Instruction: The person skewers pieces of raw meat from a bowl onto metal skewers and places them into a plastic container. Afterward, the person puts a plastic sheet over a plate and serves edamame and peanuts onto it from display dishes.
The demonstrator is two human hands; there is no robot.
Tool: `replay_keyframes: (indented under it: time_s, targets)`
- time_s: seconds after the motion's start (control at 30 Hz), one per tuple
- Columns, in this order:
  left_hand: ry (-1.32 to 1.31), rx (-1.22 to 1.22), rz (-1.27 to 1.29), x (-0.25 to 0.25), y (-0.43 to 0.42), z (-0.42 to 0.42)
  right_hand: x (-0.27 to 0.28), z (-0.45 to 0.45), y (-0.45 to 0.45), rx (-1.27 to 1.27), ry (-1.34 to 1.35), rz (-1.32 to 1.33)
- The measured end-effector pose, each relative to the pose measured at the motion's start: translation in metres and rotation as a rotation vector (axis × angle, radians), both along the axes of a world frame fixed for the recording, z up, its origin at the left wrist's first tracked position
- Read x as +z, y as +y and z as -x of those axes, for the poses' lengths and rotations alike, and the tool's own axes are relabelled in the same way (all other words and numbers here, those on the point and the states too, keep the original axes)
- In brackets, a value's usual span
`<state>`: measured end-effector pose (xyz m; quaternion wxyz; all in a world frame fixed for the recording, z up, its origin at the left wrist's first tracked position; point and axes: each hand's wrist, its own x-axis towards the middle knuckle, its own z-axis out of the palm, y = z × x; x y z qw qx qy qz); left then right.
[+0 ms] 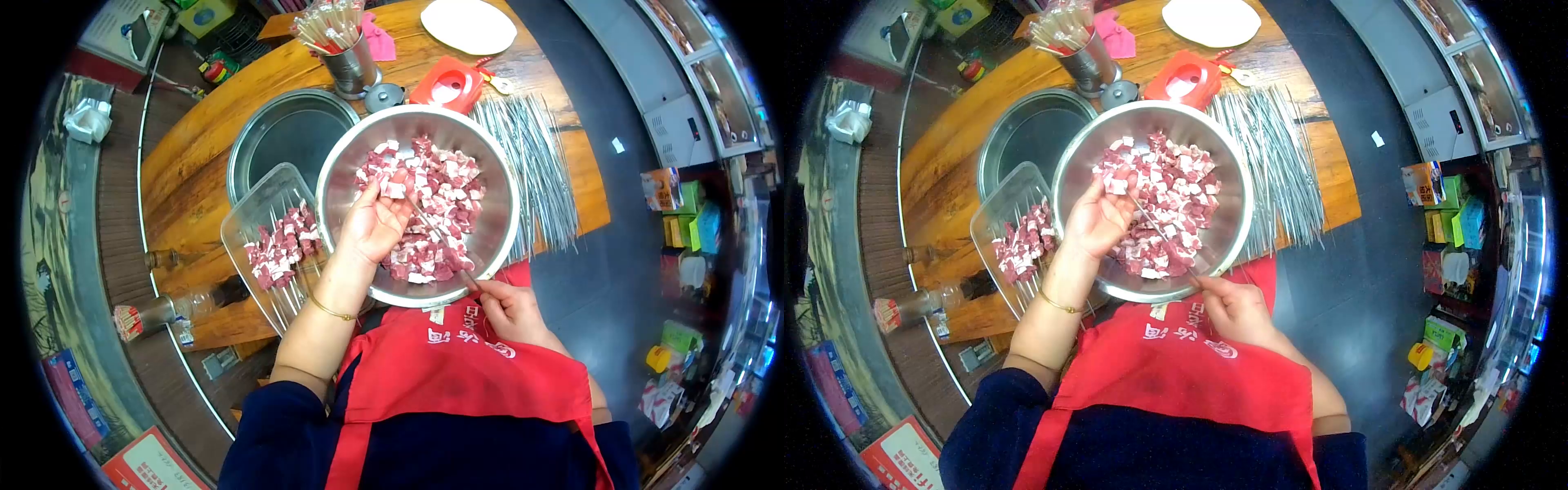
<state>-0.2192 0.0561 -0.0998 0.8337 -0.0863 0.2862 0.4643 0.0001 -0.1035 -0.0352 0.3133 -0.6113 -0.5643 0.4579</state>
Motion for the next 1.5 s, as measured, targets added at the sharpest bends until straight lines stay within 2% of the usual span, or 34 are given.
replay_keyframes:
  time_s: [0.07, 0.17, 0.3, 0.37, 0.47, 0.7, 0.77, 0.9, 0.97, 1.03, 1.1, 1.17, 1.2, 1.23, 1.3, 1.33, 1.37, 1.43, 1.5]
  targets:
    - [-0.107, 0.029, 0.002, 0.002, -0.001, -0.001, -0.004, -0.002, -0.003, 0.031, 0.002, -0.022]
    - [-0.063, -0.009, -0.059, 0.019, -0.003, -0.004, 0.001, -0.001, -0.001, 0.038, 0.001, 0.007]
    - [-0.059, -0.019, -0.058, 0.007, -0.003, 0.003, 0.002, -0.001, 0.000, 0.062, -0.012, -0.009]
    - [-0.149, 0.014, -0.046, 0.008, -0.004, 0.005, 0.001, -0.001, -0.001, 0.038, 0.005, -0.072]
    - [-0.160, -0.002, -0.055, 0.011, -0.005, 0.006, 0.006, -0.002, 0.000, 0.074, 0.003, -0.026]
    - [-0.043, 0.044, -0.180, 0.046, -0.013, -0.008, 0.007, -0.001, 0.002, 0.074, -0.038, -0.038]
    - [0.107, 0.075, -0.314, 0.051, -0.016, -0.009, 0.009, 0.000, 0.002, 0.047, 0.034, -0.013]
    - [0.135, 0.044, -0.376, 0.044, -0.015, -0.003, 0.018, 0.001, 0.004, 0.078, 0.057, 0.015]
    - [0.240, 0.049, -0.374, 0.048, -0.015, -0.002, 0.018, -0.002, 0.002, 0.052, 0.000, -0.019]
    - [0.407, 0.018, -0.370, 0.048, -0.014, -0.001, 0.004, -0.002, -0.007, 0.001, 0.051, -0.099]
    - [0.624, 0.067, -0.465, 0.045, -0.015, -0.008, 0.008, -0.009, -0.007, 0.046, -0.004, 0.004]
    - [0.778, 0.052, -0.590, 0.036, -0.020, -0.008, -0.005, -0.010, -0.013, 0.073, -0.055, -0.218]
    - [0.802, 0.002, -0.602, 0.028, -0.020, -0.007, -0.007, -0.008, -0.012, 0.061, -0.051, -0.172]
    - [0.848, 0.054, -0.633, 0.032, -0.020, -0.013, -0.006, -0.006, -0.010, 0.048, -0.034, -0.117]
    - [0.708, 0.059, -0.589, 0.027, -0.021, -0.012, 0.005, -0.005, -0.003, 0.111, 0.000, 0.126]
    - [0.629, 0.060, -0.488, 0.044, -0.022, -0.016, -0.005, -0.005, -0.004, 0.118, -0.017, 0.076]
    - [0.627, 0.055, -0.523, 0.042, -0.020, -0.013, -0.011, -0.005, -0.003, 0.127, -0.030, 0.037]
    - [0.296, 0.040, -0.338, 0.047, -0.017, -0.010, 0.006, -0.002, 0.002, 0.127, -0.010, 0.063]
    - [0.251, 0.021, -0.264, 0.048, -0.016, -0.009, 0.015, 0.000, 0.003, 0.159, -0.058, 0.140]
